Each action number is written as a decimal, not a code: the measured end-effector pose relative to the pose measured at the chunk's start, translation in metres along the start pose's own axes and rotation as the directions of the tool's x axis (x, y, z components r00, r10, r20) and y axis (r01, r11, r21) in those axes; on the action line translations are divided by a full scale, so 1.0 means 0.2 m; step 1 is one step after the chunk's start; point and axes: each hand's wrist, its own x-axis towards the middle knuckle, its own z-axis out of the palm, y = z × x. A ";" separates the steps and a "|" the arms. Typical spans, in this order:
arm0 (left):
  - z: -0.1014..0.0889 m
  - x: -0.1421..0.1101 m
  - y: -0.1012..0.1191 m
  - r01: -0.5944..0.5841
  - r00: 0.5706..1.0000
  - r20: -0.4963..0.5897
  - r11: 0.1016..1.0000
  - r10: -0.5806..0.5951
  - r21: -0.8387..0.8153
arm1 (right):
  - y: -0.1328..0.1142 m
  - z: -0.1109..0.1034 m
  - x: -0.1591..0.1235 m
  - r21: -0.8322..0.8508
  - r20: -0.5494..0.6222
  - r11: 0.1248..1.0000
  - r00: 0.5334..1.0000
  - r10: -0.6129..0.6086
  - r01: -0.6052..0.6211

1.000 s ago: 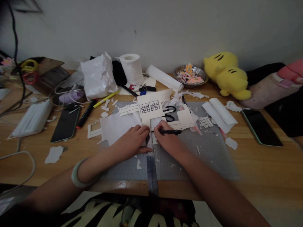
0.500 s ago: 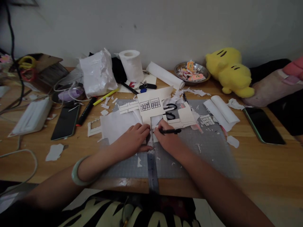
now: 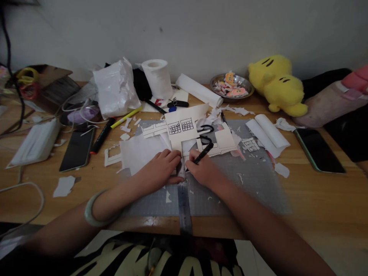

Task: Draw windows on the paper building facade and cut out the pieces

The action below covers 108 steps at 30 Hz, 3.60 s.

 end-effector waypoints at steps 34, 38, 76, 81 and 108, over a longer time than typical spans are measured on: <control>0.01 0.00 0.00 -0.010 1.000 -0.009 1.000 0.011 0.019 | 0.00 0.02 0.01 0.023 -0.103 0.998 0.993 0.061 -0.059; 0.01 0.00 0.00 -0.005 1.000 0.001 1.000 0.005 0.013 | -0.01 0.01 0.02 -0.029 -0.094 0.998 0.994 0.061 -0.064; 0.06 0.03 -0.08 0.117 0.989 -0.056 0.954 -0.137 -0.277 | -0.05 -0.14 0.11 0.810 0.138 0.455 0.875 0.464 -0.369; 0.05 0.03 -0.09 0.120 0.989 -0.047 0.942 -0.141 -0.313 | -0.06 -0.13 0.10 0.785 0.124 0.497 0.879 0.461 -0.371; 0.04 0.06 -0.13 0.063 0.881 -0.394 0.891 -0.261 -0.450 | -0.14 -0.18 -0.15 -0.612 0.318 0.718 0.934 -0.161 0.332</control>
